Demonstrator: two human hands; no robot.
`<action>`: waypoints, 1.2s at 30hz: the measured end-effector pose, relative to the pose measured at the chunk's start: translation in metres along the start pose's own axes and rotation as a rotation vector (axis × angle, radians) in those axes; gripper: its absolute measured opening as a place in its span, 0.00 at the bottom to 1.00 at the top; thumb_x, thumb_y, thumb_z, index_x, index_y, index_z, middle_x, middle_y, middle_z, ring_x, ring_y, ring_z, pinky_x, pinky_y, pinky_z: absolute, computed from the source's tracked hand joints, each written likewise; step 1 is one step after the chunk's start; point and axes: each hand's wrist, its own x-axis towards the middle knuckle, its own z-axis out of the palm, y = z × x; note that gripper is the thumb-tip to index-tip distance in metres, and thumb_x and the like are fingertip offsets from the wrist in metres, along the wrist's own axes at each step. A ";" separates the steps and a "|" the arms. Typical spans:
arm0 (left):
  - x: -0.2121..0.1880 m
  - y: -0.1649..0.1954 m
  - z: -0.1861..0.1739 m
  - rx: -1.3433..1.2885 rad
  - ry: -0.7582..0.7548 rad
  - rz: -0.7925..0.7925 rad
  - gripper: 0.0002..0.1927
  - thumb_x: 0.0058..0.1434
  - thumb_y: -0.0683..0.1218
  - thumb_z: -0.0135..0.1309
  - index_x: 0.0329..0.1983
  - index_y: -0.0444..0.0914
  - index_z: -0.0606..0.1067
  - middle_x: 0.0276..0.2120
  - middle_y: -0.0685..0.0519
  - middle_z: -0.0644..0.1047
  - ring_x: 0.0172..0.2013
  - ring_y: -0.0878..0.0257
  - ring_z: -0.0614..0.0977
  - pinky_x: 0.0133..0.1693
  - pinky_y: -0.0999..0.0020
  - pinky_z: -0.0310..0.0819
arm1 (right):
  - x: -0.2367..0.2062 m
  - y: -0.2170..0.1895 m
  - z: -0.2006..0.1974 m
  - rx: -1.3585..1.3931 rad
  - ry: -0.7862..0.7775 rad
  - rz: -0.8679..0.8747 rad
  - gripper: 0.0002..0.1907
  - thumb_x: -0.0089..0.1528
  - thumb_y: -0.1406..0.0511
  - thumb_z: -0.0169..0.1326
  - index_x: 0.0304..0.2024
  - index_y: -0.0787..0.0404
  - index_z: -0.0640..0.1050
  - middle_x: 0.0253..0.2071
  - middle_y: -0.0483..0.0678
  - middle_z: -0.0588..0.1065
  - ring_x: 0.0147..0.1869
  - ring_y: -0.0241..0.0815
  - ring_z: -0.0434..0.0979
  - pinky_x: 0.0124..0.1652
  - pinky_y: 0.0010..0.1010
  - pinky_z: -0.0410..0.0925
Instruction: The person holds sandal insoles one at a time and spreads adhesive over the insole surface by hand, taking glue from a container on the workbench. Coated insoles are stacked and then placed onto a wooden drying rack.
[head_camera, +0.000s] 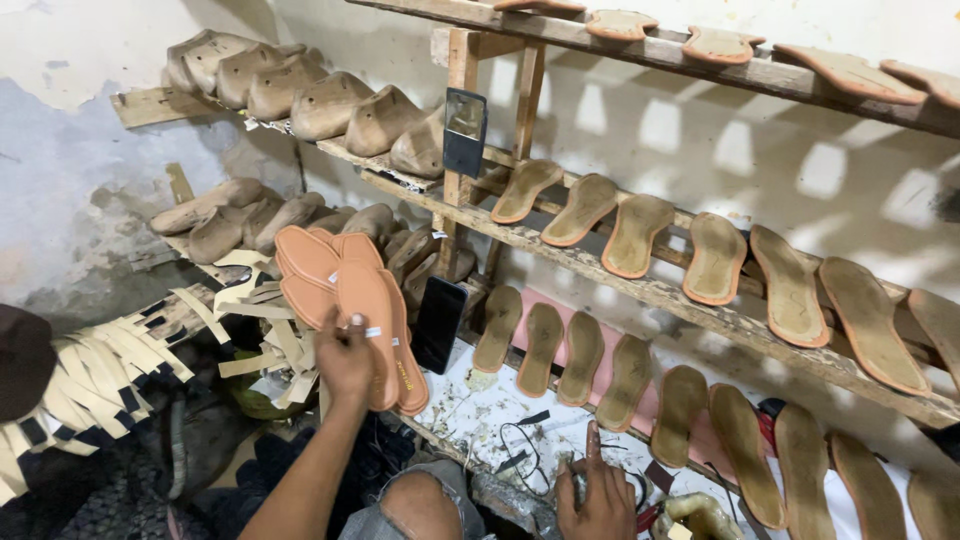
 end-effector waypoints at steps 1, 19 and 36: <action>-0.004 0.001 0.008 0.015 0.015 -0.031 0.25 0.66 0.49 0.59 0.63 0.33 0.72 0.38 0.43 0.75 0.36 0.55 0.76 0.42 0.61 0.73 | 0.000 0.000 0.001 0.007 0.046 -0.065 0.38 0.54 0.62 0.62 0.67 0.60 0.68 0.34 0.46 0.81 0.37 0.44 0.78 0.40 0.39 0.67; 0.006 0.025 0.042 0.385 -0.155 -0.457 0.43 0.56 0.63 0.65 0.69 0.42 0.62 0.64 0.38 0.65 0.65 0.40 0.64 0.63 0.42 0.59 | -0.003 0.000 0.003 -0.031 -0.019 0.020 0.40 0.54 0.62 0.62 0.68 0.60 0.66 0.28 0.45 0.80 0.33 0.43 0.80 0.38 0.39 0.68; 0.075 0.023 0.009 -0.087 0.033 -0.113 0.36 0.60 0.56 0.65 0.63 0.32 0.66 0.53 0.40 0.79 0.52 0.50 0.82 0.54 0.58 0.74 | -0.005 0.007 0.009 -0.015 0.025 -0.057 0.41 0.52 0.64 0.62 0.68 0.63 0.66 0.27 0.46 0.80 0.32 0.43 0.81 0.37 0.40 0.69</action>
